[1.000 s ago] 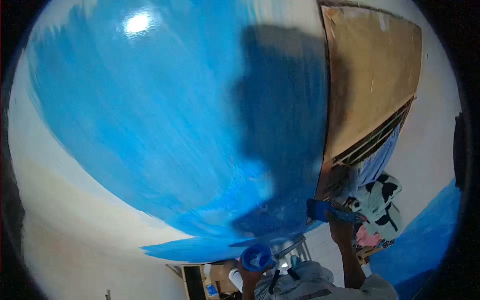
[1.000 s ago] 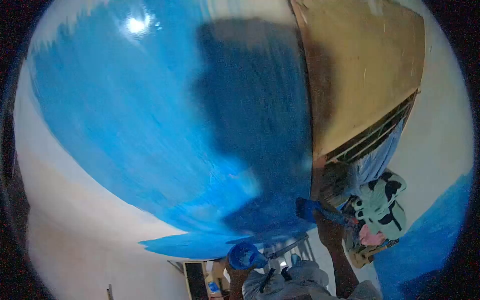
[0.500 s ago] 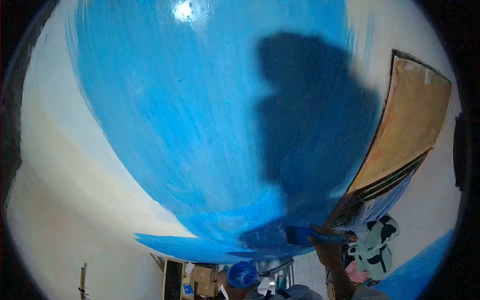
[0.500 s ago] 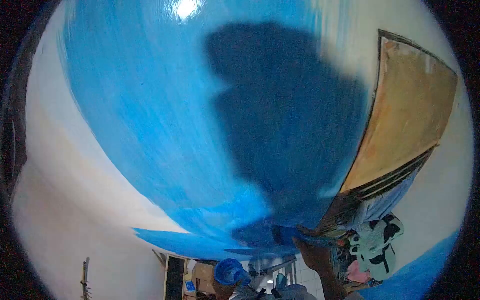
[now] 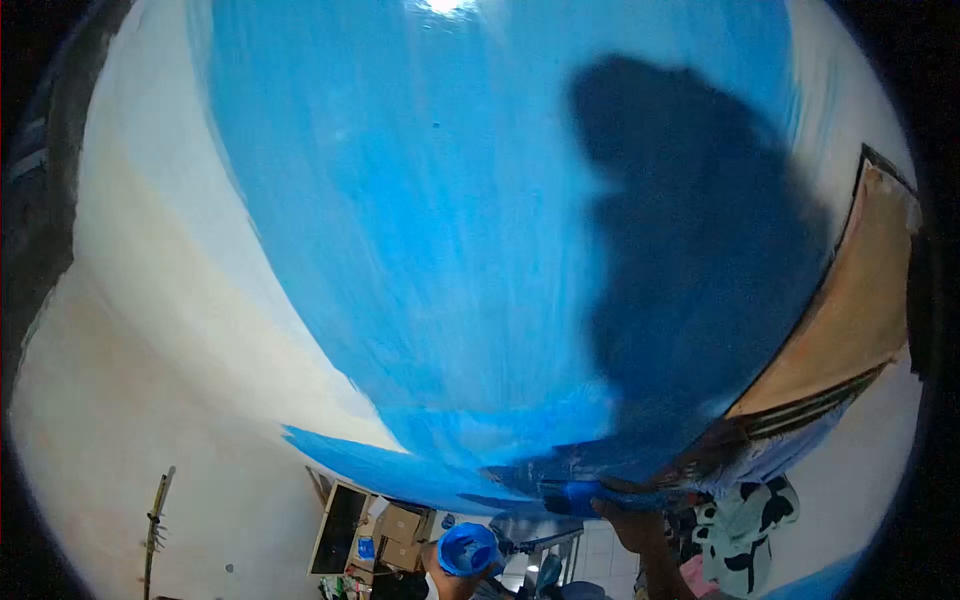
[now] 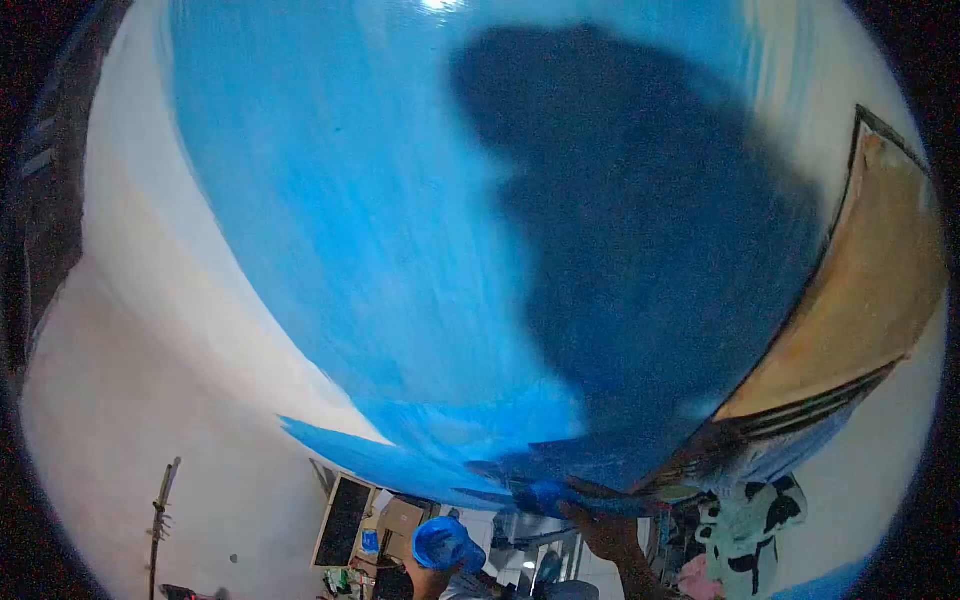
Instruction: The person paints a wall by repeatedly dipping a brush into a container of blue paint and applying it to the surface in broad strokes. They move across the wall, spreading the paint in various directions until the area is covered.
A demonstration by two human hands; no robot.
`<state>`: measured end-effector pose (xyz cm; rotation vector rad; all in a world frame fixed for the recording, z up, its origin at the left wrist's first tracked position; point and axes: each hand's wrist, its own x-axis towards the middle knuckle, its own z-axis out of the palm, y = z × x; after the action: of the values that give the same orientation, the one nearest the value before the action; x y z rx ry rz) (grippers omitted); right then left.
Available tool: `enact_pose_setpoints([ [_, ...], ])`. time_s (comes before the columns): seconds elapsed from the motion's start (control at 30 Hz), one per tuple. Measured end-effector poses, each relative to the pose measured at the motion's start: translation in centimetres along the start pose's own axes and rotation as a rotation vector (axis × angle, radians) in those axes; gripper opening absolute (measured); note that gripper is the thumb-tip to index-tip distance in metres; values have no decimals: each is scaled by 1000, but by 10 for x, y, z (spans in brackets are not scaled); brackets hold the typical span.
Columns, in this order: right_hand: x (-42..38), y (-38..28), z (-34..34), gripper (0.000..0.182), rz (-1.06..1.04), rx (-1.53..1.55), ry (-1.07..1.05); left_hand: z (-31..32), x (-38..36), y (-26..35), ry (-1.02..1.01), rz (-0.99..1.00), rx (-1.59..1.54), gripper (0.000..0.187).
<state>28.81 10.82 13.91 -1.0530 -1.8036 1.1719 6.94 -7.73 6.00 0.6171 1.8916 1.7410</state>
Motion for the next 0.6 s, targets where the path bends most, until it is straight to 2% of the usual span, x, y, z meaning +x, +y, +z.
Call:
enact_pose_setpoints([
  [0.1,4,0,2,37,-136,18,23,8,3,7,40,5,-2,63],
  [0.13,1,42,10,34,-195,-9,-16,8,5,8,52,8,-1,63],
  [0.17,8,47,12,34,-217,-2,-28,9,7,9,65,10,1,63],
  [0.23,23,25,12,28,-751,-521,0,9,9,12,89,11,4,63],
  [0.27,21,-3,16,33,-259,-263,-20,11,10,14,99,9,1,63],
  [0.37,28,5,22,28,-370,-249,-8,14,20,20,120,5,-8,63],
  [0.4,29,18,31,28,-266,-143,-22,12,27,24,129,-1,-4,63],
  [0.43,37,30,39,28,-295,-116,-23,10,31,24,134,0,3,63],
  [0.5,47,46,39,14,-715,-99,-72,12,37,28,142,2,11,63],
  [0.6,52,44,34,17,-619,-112,-103,15,44,29,142,5,17,63],
])
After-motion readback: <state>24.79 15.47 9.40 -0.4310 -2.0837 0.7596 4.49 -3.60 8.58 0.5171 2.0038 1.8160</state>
